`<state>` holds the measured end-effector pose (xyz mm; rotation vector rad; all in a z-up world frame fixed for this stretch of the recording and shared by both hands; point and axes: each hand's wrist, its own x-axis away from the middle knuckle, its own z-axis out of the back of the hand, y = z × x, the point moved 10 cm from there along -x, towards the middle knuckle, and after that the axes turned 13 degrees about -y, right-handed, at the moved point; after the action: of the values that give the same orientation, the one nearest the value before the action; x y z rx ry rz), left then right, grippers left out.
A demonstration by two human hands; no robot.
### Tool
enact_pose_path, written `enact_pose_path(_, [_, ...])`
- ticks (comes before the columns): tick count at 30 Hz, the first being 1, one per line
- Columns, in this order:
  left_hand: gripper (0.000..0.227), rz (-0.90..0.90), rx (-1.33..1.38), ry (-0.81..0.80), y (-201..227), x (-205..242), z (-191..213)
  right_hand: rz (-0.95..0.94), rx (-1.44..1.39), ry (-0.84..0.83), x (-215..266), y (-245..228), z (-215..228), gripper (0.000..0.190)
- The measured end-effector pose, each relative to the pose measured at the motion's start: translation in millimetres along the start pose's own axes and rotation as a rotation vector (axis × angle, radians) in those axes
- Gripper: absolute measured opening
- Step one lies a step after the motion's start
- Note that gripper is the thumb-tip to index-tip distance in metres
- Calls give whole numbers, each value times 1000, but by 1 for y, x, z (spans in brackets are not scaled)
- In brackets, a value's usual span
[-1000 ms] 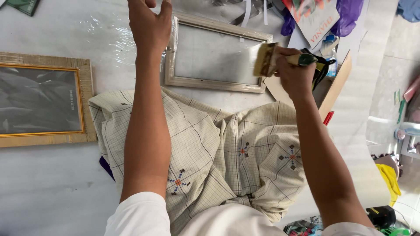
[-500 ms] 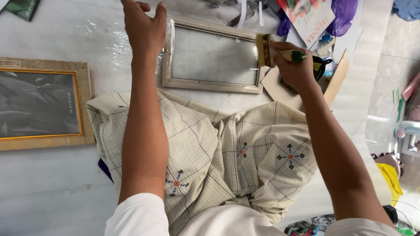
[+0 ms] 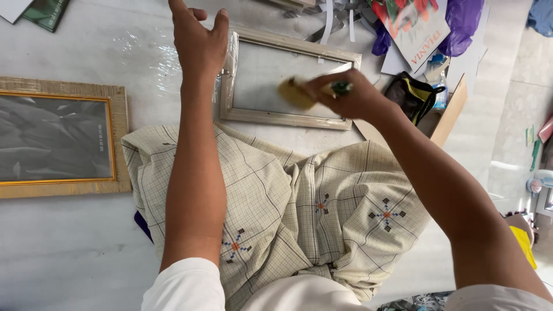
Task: Assembling a picture frame by inserting a photo and a backing board
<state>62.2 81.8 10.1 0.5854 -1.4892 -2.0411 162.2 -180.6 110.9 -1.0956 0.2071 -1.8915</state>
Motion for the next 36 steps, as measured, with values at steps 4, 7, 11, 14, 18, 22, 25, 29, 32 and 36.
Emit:
enact_pose_path(4, [59, -1, 13, -4, 2, 2, 1, 144, 220, 280, -3, -19, 30, 26])
enact_pose_path(7, [54, -15, 15, 4, 7, 4, 5, 186, 146, 159, -18, -53, 9, 22])
enact_pose_path(11, [50, -14, 23, 14, 5, 0, 2, 248, 121, 232, -39, -35, 9, 19])
enact_pose_path(14, [57, -40, 41, 16, 6, 3, 2, 450, 308, 506, -21, -82, 33, 10])
enact_pose_path(18, [44, -91, 23, 15, 19, 2, 4, 348, 52, 137, -63, -71, -7, 20])
enact_pose_path(22, [54, -65, 14, 32, 7, 3, 0, 310, 227, 471, -57, -95, 23, 10])
enact_pose_path(25, [64, -50, -1, 31, -8, 1, 0, 237, 79, 470, -56, -94, 14, 18])
enact_pose_path(29, [75, 74, 42, -58, -9, 4, -8, -108, -584, 245, -43, -13, -24, 19])
enact_pose_path(32, [74, 29, 64, -76, -6, 5, -11, -26, -103, 686, 19, 59, 29, 21])
enact_pose_path(36, [67, -61, -7, -45, -13, 1, -18, -18, 154, 782, 78, 26, 34, 21])
